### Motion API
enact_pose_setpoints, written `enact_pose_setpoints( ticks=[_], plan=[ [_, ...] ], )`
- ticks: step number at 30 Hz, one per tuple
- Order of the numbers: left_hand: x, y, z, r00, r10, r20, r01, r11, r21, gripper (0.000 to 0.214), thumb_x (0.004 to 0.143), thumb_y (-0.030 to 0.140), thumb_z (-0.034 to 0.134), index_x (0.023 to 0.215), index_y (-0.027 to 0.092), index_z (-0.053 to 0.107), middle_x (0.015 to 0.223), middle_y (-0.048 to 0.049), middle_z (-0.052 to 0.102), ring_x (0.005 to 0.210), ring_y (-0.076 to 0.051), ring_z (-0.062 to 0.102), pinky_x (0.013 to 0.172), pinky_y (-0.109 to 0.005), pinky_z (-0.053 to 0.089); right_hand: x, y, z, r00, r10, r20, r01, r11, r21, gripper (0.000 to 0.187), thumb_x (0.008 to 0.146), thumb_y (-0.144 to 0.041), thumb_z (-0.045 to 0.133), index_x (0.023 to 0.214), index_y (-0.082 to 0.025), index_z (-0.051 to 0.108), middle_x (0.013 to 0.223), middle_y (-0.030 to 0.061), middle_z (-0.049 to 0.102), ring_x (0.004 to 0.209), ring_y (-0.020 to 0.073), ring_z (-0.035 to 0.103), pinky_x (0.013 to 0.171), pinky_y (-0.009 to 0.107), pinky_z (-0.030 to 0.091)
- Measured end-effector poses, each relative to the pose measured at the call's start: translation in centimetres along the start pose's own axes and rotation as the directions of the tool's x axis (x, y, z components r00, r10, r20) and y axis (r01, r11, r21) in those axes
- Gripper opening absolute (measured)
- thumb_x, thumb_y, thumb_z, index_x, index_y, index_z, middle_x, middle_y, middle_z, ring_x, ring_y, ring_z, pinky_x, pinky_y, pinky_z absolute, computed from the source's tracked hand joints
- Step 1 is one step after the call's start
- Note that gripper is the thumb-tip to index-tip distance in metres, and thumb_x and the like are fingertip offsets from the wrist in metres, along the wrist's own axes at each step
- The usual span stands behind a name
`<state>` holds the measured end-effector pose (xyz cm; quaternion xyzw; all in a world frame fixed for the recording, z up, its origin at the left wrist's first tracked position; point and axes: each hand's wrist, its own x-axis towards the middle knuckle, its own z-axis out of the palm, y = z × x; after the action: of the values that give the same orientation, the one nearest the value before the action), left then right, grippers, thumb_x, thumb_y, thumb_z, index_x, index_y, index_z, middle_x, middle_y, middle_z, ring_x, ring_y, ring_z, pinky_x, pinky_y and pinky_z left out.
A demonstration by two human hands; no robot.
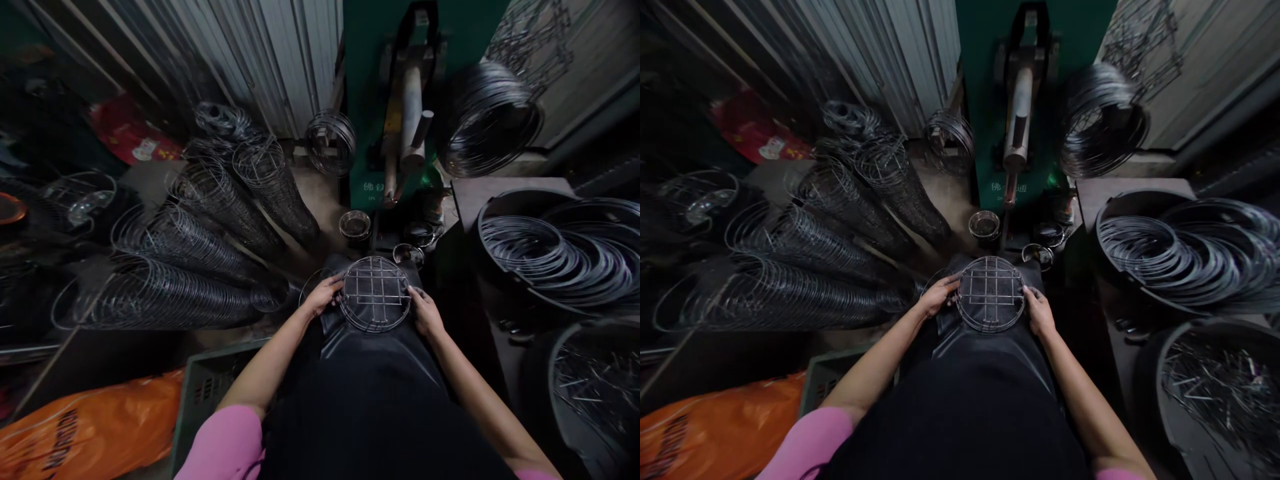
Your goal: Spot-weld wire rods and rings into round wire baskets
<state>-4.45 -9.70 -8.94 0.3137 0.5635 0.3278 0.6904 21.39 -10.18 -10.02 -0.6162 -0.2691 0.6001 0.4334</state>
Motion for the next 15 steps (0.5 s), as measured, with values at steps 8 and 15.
enact_pose_setpoints(
  ticks=[8,15],
  plan=[
    [-0.3,0.4,0.6,0.998,0.047,-0.034,-0.040,0.979,0.198,0.056,0.082,0.024,0.052,0.135,0.016,0.038,0.050,0.0071,0.043,0.042,-0.005,0.040,0.038,-0.013,0.032,-0.1,-0.5,-0.9,0.996,0.067,0.058,-0.076,0.981,0.179,0.045,0.054,-0.035,0.075,0.094,-0.019,0.062,0.045,-0.0106,0.042,0.034,0.0020,0.023,0.033,0.016,0.015],
    [-0.4,0.9,0.7,0.998,0.016,-0.060,0.007,0.928,0.372,0.055,0.085,0.022,0.046,0.137,0.013,0.033,0.044,0.0081,0.039,0.038,-0.006,0.036,0.038,-0.015,0.031,0.7,-0.1,-0.7,1.000,-0.013,0.013,0.013,1.000,-0.015,0.049,0.061,-0.041,0.070,0.103,-0.017,0.064,0.054,-0.0042,0.056,0.040,0.0058,0.042,0.038,0.018,0.031]
  ],
)
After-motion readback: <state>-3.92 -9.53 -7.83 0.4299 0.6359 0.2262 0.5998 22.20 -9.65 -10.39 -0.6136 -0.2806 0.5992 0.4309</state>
